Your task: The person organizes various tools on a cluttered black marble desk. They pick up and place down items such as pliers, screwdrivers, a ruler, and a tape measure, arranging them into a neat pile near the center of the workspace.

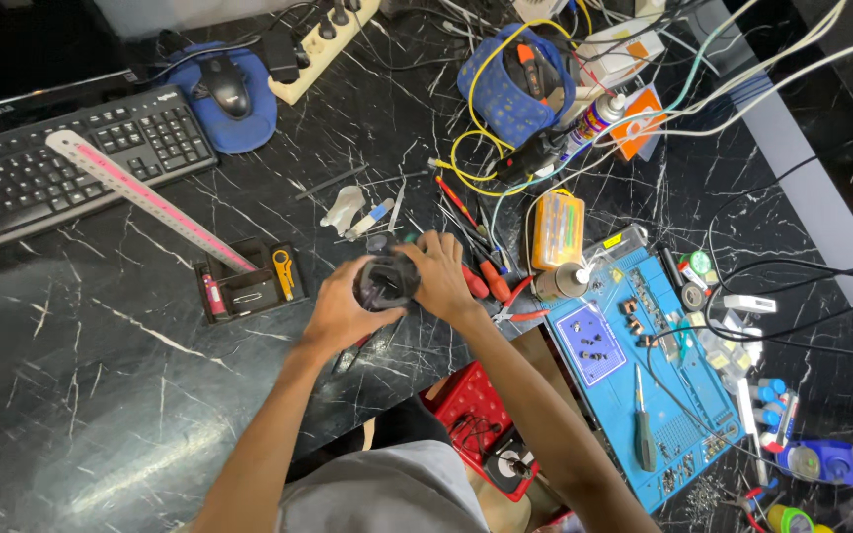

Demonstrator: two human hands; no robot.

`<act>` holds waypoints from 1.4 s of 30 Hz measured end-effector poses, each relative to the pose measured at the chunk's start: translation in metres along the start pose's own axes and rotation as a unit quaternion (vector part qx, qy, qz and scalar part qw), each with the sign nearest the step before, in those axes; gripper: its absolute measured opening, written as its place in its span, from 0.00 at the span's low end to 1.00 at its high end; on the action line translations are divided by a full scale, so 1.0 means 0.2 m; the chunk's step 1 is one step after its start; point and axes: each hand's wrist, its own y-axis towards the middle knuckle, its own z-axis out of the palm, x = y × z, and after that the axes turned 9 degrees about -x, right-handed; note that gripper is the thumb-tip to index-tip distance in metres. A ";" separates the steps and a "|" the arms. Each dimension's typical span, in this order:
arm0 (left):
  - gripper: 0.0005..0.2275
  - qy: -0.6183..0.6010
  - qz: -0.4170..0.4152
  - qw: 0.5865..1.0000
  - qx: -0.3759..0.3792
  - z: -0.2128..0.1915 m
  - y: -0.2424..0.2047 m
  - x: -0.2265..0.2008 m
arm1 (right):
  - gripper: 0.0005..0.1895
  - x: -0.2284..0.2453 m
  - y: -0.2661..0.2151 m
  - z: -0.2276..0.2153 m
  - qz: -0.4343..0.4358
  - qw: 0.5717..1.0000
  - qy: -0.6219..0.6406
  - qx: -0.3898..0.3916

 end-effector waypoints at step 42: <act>0.22 -0.053 -0.159 0.985 -0.032 -0.05 -0.33 0.35 | 0.56 -0.39 1.39 0.76 0.301 0.951 -0.058 -0.050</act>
